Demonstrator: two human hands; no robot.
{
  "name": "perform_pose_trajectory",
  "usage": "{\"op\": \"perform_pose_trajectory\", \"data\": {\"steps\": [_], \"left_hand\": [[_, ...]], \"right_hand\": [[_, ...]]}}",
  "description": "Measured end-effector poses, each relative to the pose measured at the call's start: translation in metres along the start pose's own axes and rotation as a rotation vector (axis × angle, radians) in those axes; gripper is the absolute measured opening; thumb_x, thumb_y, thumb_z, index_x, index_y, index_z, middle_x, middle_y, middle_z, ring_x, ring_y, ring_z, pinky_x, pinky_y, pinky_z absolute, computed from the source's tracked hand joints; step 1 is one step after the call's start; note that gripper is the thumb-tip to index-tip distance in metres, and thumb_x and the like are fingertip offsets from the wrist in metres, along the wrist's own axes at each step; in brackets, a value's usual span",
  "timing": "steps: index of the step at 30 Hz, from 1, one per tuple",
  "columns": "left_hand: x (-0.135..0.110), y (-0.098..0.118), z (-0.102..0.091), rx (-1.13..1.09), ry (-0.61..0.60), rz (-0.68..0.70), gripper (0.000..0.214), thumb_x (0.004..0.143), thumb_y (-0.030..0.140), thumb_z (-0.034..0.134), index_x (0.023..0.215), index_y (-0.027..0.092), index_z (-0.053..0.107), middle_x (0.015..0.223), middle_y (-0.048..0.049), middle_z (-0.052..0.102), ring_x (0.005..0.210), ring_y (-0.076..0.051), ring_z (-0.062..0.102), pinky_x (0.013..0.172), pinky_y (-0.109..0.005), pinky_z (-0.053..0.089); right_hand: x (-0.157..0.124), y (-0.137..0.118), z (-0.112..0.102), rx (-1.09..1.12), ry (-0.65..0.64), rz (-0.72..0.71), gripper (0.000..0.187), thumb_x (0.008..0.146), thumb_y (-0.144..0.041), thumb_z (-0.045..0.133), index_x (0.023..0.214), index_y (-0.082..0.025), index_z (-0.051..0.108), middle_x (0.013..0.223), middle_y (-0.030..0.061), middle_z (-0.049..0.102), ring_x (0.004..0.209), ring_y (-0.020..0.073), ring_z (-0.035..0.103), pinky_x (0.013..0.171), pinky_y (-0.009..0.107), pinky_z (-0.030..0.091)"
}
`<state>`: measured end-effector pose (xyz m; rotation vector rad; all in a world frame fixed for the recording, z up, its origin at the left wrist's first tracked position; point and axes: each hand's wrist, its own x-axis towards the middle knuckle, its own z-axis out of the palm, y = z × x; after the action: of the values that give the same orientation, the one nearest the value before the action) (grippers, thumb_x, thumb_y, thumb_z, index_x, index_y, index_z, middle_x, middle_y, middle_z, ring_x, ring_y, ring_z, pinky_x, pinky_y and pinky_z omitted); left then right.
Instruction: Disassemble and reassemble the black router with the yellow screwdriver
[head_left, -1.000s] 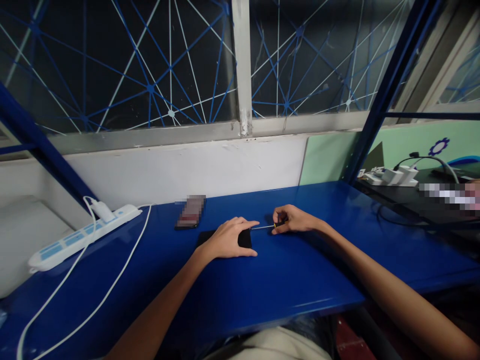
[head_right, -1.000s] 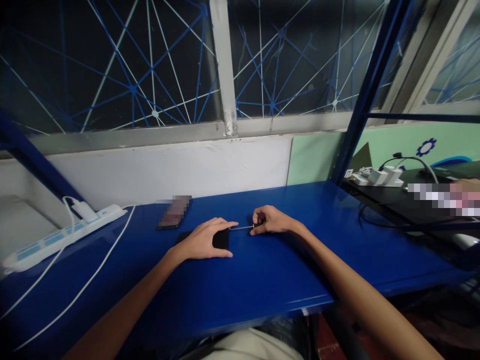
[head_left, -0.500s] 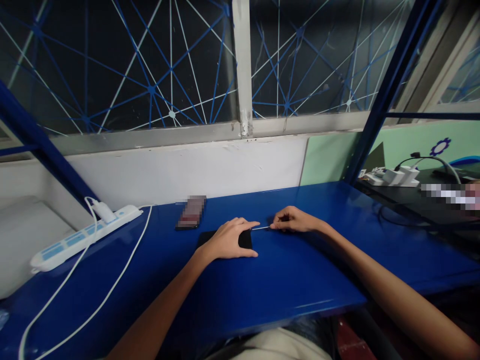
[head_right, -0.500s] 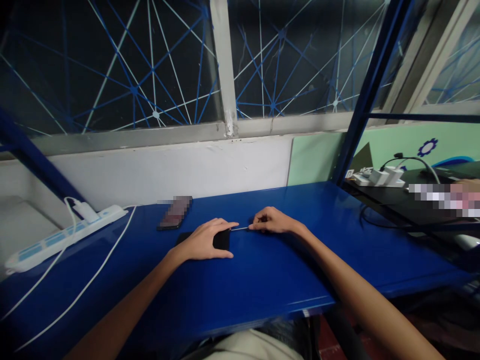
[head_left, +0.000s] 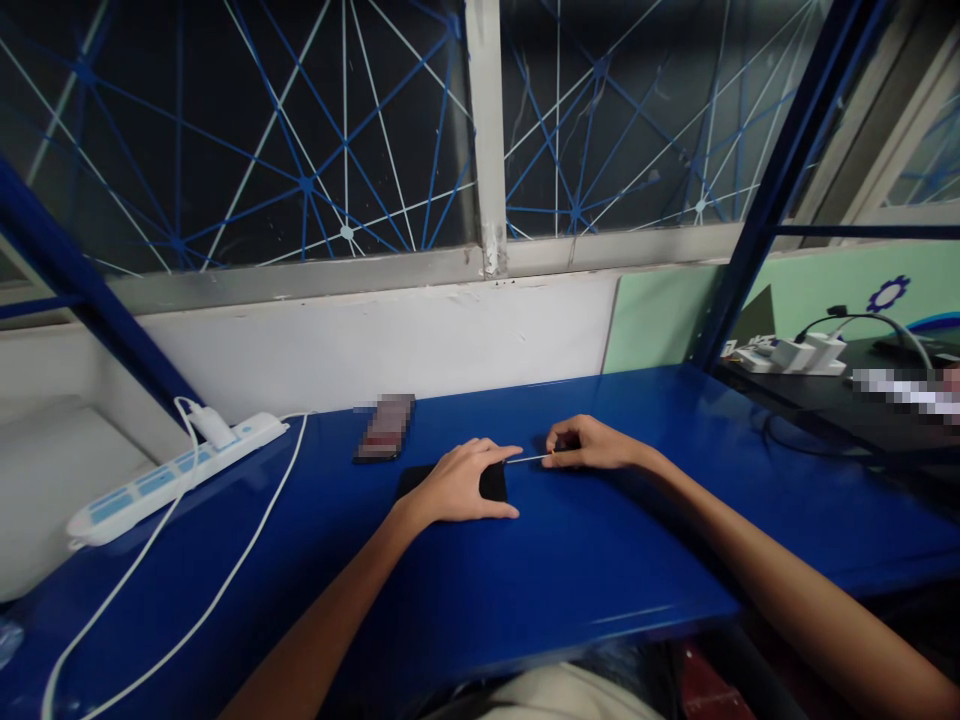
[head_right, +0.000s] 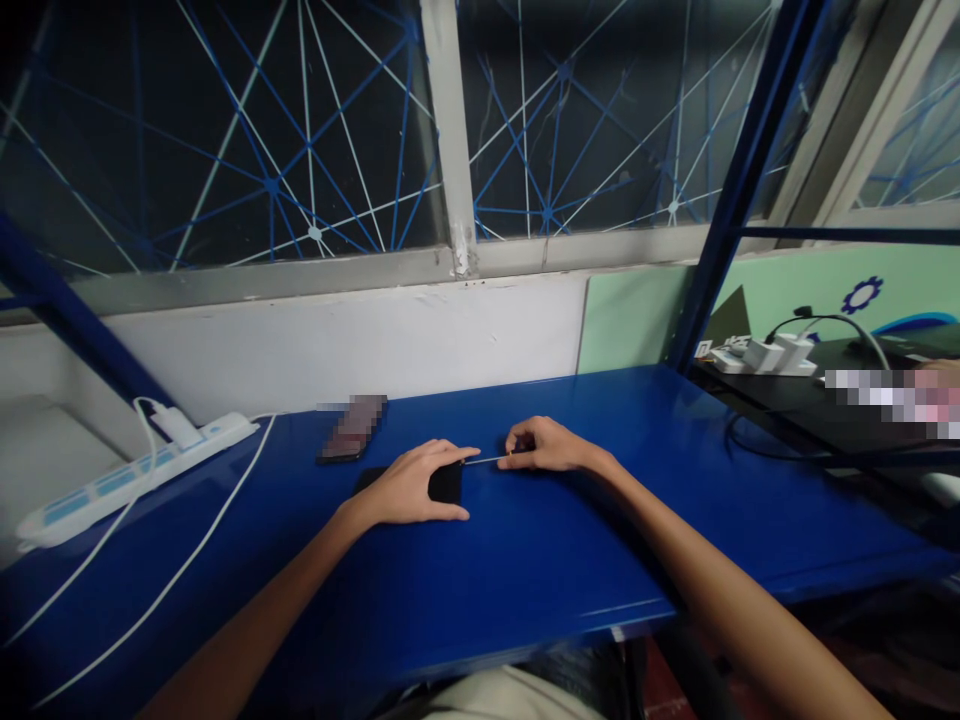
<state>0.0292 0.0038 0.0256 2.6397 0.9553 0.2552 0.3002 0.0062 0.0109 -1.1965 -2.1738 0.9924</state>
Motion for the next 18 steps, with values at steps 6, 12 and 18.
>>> {"op": "perform_pose_trajectory", "data": {"steps": [6,12,18], "left_hand": [[-0.0003,-0.0019,0.0011,0.005,0.008,-0.004,0.082,0.069,0.063,0.07,0.141,0.036,0.04,0.126,-0.0079,0.053,0.113,-0.033,0.051,0.09,-0.045,0.043],[-0.0011,-0.0018,0.0008,-0.011,0.008,-0.003,0.082,0.069,0.063,0.07,0.141,0.037,0.04,0.127,-0.0072,0.053,0.114,-0.033,0.051,0.091,-0.044,0.043],[-0.0016,-0.0003,-0.0005,-0.026,0.006,-0.009,0.082,0.068,0.061,0.072,0.141,0.038,0.04,0.127,-0.0069,0.053,0.114,-0.032,0.051,0.092,-0.045,0.043]], "right_hand": [[0.0006,0.003,-0.0004,0.12,-0.033,0.036,0.036,0.072,-0.049,0.072,0.077,-0.015,0.059,0.061,-0.002,0.056,0.051,0.0091,0.046,0.047,0.021,0.037],[-0.0014,0.0009,-0.0032,0.033,-0.054,0.038,0.046,0.078,-0.059,0.062,0.078,-0.013,0.069,0.06,0.0002,0.057,0.048,0.0095,0.048,0.046,0.022,0.038],[-0.0008,-0.0021,-0.0017,-0.089,-0.007,0.014,0.051,0.083,-0.06,0.053,0.069,-0.012,0.067,0.058,0.0011,0.057,0.05,0.0093,0.046,0.049,0.022,0.034]]}}
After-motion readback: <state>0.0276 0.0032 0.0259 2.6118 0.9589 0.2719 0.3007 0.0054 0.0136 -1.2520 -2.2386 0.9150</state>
